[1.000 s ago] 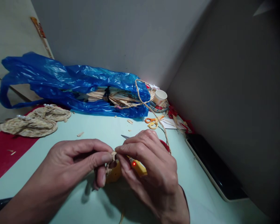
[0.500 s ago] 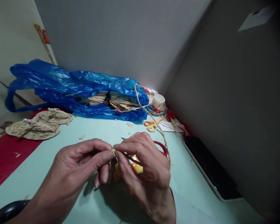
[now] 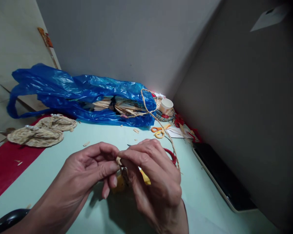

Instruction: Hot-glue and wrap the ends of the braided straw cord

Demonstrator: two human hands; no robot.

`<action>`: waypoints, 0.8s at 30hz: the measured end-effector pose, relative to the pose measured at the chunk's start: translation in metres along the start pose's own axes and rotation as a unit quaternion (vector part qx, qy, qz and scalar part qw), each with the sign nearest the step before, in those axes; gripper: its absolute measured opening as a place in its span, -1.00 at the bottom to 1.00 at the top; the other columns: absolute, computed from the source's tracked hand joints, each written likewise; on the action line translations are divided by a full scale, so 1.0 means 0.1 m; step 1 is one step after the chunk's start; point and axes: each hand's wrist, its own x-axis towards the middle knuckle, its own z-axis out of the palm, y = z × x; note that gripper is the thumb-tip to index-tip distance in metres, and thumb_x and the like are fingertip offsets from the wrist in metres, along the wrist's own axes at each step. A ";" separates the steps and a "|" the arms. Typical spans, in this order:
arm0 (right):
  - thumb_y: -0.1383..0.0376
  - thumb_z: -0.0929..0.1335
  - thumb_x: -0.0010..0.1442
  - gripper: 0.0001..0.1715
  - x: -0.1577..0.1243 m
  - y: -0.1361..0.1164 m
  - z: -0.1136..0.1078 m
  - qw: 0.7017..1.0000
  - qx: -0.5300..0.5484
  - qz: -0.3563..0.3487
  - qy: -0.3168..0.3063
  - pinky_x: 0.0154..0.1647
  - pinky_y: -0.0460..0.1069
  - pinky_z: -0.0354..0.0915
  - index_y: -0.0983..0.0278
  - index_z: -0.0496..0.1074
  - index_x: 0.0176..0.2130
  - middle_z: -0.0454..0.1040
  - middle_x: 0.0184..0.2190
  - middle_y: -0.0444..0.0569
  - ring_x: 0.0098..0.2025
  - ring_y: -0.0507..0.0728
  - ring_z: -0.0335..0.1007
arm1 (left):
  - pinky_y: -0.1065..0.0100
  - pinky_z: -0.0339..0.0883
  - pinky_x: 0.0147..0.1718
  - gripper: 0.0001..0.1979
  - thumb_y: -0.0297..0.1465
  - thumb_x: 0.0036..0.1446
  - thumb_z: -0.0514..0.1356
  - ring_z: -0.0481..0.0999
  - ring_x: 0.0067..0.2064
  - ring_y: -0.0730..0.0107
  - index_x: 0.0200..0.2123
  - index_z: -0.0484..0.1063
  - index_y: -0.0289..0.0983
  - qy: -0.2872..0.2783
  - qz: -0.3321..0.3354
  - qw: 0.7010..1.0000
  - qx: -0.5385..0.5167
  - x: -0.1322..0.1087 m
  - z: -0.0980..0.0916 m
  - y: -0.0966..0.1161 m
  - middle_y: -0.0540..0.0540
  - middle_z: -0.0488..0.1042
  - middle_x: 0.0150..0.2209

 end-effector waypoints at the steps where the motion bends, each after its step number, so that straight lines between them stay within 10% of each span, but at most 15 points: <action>1: 0.56 0.35 0.30 -0.79 0.00 0.00 0.00 1.000 -0.001 -0.002 -0.006 -0.14 0.10 0.34 0.36 0.53 -0.14 0.60 -0.27 0.03 -0.24 0.13 0.41 | 0.60 0.36 -0.69 -0.83 -0.47 -0.16 0.51 0.42 -0.62 0.52 -0.47 0.61 -0.22 0.009 0.003 1.000 0.001 0.00 0.01 0.00 0.06 0.50 -0.63; 13: 0.60 0.30 0.27 -0.59 -0.04 0.05 0.00 1.000 -0.005 -0.019 -0.013 -0.02 0.15 0.39 0.35 0.41 0.07 0.62 -0.19 0.05 -0.18 0.18 0.48 | 0.59 0.40 -0.68 -0.78 -0.38 -0.17 0.56 0.47 -0.60 0.52 -0.36 0.72 -0.07 0.027 0.028 0.999 -0.009 -0.02 -0.04 -0.03 0.05 0.60 -0.53; 24: 0.48 0.42 0.30 -0.73 -0.09 0.04 0.07 0.989 0.061 0.129 0.043 -0.18 0.01 0.48 0.18 0.32 -0.10 0.57 -0.27 -0.12 -0.22 0.11 0.59 | 0.58 0.40 -0.62 -0.80 -0.36 -0.22 0.58 0.46 -0.58 0.55 -0.43 0.73 -0.18 0.056 -0.016 0.998 -0.006 0.00 -0.06 -0.03 -0.02 0.67 -0.47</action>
